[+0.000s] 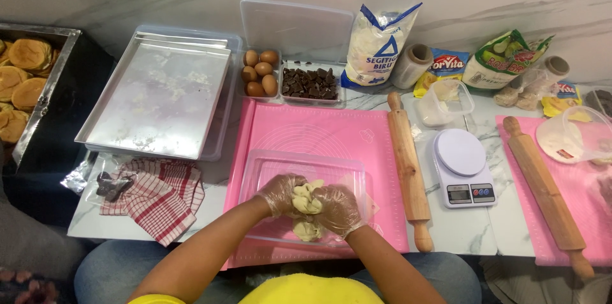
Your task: Kneading and shaping small portions of dough on a silicone mat in a bakery setting.
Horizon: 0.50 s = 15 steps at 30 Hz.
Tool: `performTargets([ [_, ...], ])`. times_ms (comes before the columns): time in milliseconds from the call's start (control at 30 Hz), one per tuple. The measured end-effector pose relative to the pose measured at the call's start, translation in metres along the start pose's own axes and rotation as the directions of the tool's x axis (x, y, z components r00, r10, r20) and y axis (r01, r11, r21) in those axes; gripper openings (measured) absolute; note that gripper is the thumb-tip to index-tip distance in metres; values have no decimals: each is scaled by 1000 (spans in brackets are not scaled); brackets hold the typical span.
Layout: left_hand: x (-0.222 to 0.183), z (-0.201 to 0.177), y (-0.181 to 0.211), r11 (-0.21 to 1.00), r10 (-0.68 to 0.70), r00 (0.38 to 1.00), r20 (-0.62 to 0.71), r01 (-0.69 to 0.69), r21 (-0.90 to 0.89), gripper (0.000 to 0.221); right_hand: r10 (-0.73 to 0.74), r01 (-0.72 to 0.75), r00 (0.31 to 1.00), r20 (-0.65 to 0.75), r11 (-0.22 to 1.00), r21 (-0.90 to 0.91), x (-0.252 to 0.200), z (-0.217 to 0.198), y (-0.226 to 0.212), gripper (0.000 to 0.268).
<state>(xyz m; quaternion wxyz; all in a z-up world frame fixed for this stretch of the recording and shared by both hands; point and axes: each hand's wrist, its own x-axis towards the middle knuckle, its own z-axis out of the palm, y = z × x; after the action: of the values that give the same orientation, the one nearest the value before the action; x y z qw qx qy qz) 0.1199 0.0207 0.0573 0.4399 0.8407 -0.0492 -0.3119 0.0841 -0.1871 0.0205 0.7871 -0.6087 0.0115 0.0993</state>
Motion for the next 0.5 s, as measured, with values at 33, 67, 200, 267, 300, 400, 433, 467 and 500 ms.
performTargets([
  [33,1,0,-3,999,28,999,-16,-27,35,77,-97,102,995,33,930,-354,12,-20,39,31],
  [67,2,0,-6,996,54,998,-31,-52,71,78,-175,195,980,97,730,-655,24,-39,79,43],
  [200,1,1,-16,984,109,993,-55,-100,146,82,-92,110,994,61,763,-637,13,-18,27,25],
  [267,0,2,-19,964,169,983,-73,-150,220,86,-131,370,929,346,349,-861,30,-35,31,43],
  [300,-2,2,-21,964,170,983,-75,-150,220,86,-132,371,929,347,349,-861,27,-29,22,43],
  [400,-8,1,-25,935,234,968,-93,-198,296,90,-240,463,886,395,449,-764,21,-17,-11,70],
  [433,-12,2,-28,951,294,949,-112,-280,128,105,-169,414,905,390,560,-718,18,-19,-25,92],
  [467,-16,3,-30,933,348,927,-140,-357,-42,121,-96,351,916,389,661,-663,15,-21,-39,115],
  [500,-22,3,-20,934,347,927,-138,-356,-42,121,-96,350,917,388,662,-663,12,-19,-49,115],
])
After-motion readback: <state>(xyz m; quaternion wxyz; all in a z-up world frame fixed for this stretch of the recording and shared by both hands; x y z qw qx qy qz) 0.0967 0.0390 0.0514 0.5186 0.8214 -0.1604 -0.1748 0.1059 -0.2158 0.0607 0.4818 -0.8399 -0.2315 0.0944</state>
